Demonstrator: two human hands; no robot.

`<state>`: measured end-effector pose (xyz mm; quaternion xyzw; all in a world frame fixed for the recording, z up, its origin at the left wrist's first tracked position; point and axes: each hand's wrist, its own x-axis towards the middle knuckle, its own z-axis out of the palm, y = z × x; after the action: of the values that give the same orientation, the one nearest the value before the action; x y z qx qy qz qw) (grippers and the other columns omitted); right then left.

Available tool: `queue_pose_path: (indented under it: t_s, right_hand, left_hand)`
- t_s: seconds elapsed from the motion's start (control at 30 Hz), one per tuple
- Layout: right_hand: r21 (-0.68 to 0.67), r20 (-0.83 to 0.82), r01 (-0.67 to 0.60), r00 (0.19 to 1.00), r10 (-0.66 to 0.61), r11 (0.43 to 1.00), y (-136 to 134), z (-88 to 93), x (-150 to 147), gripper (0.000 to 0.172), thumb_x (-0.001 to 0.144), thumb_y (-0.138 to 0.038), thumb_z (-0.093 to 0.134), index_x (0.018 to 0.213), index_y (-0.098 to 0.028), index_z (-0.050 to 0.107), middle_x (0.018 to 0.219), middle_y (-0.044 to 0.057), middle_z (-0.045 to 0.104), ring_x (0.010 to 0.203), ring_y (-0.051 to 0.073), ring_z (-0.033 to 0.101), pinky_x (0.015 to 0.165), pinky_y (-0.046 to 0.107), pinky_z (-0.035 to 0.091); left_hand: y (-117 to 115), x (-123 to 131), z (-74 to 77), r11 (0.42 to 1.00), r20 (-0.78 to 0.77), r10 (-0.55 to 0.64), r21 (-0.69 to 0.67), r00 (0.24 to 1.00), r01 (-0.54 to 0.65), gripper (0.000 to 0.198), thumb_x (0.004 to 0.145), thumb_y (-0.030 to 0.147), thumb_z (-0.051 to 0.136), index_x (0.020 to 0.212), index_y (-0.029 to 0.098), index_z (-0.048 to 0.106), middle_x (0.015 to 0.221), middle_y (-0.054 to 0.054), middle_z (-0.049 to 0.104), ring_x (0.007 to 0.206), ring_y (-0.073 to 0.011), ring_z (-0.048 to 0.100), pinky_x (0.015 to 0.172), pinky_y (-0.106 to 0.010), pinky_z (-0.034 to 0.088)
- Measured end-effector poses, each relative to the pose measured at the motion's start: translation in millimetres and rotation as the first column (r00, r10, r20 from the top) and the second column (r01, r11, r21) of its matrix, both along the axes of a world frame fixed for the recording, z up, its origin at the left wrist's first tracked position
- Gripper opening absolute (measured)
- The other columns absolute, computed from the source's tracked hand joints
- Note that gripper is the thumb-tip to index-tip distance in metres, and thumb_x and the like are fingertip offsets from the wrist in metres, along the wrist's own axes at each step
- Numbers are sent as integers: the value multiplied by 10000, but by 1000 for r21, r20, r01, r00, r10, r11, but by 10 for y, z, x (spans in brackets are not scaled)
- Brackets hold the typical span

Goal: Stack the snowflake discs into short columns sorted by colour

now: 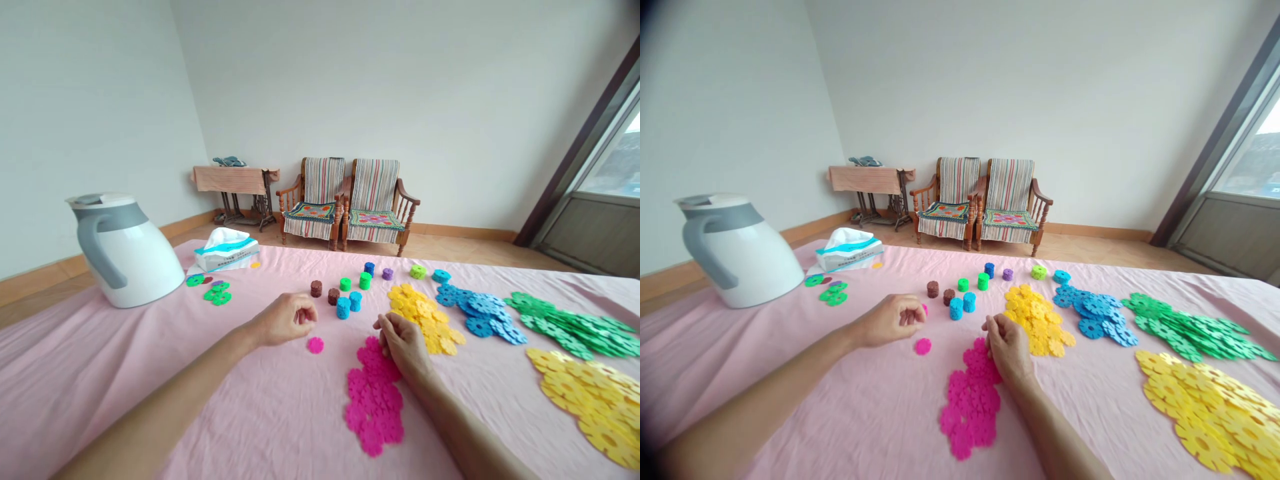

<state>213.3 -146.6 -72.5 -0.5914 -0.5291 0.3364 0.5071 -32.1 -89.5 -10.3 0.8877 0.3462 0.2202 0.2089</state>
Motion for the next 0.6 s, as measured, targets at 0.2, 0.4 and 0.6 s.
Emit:
queue_pose_path:
  t_s: [0.2,0.4,0.6]
  right_hand:
    - [4,-2,8,1000,-8,1000,5,1,2,359,801,-502,449,702,-171,544,449,-47,461,348,83,428,364,194,295]
    - [11,-1,11,1000,-11,1000,12,-20,1,360,802,-506,444,699,-173,535,453,-46,465,350,84,425,363,196,299]
    - [14,-23,11,1000,-11,1000,22,-40,7,368,782,-517,469,688,-170,544,449,-44,467,344,83,419,357,195,293]
  left_hand:
    - [-254,52,-44,997,-172,-74,8,982,76,174,661,214,679,818,162,623,782,-10,544,711,-137,515,631,-214,405]
    - [-261,116,-100,1000,-208,-14,1,978,15,81,651,152,592,732,154,590,703,-3,557,672,-135,521,588,-206,397]
    - [-120,70,-50,998,-150,4,-57,989,-13,135,586,156,595,718,160,571,678,18,577,619,-118,528,545,-195,396]
